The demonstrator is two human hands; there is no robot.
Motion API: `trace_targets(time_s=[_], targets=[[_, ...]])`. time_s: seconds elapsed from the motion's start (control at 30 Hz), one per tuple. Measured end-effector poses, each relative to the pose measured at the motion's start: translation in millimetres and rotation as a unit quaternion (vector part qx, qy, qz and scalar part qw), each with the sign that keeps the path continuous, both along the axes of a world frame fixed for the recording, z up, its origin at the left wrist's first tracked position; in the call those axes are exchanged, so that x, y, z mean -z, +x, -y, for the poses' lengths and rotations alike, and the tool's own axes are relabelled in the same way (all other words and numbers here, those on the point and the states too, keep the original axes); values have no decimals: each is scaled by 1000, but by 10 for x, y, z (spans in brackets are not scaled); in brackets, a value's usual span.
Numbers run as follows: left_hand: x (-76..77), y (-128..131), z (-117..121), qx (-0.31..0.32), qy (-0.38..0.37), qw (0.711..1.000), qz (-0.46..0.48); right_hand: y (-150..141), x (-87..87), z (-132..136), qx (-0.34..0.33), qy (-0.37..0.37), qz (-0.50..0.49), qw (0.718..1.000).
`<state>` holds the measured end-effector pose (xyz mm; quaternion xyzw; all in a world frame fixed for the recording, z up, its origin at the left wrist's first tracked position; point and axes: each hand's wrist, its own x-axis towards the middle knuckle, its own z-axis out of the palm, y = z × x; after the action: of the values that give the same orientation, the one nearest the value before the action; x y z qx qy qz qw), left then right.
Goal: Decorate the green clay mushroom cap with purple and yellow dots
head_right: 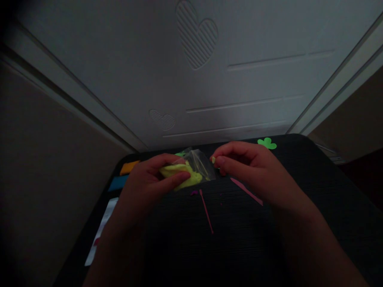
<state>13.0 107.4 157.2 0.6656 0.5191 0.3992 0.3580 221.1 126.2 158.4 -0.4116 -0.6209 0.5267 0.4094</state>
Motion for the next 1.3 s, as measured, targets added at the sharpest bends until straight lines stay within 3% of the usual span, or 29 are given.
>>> trace_targets(time_s=[0.13, 0.27, 0.6, 1.1, 1.3], targets=[[-1, -1, -13, 0, -8, 1000, 1, -39, 67, -57, -6, -91, -108, 990], [3, 3, -21, 16, -8, 1000, 8, -76, 104, -87, -16, -125, -168, 978], [10, -2, -21, 17, -18, 1000, 13, -98, 104, -109, 27, -101, -159, 982], [33, -25, -29, 7, -35, 999, 12, -21, 94, -103, 1, -60, -179, 982], [60, -17, -33, -10, -35, 999, 27, -31, 82, -87, 19, -34, -145, 989]])
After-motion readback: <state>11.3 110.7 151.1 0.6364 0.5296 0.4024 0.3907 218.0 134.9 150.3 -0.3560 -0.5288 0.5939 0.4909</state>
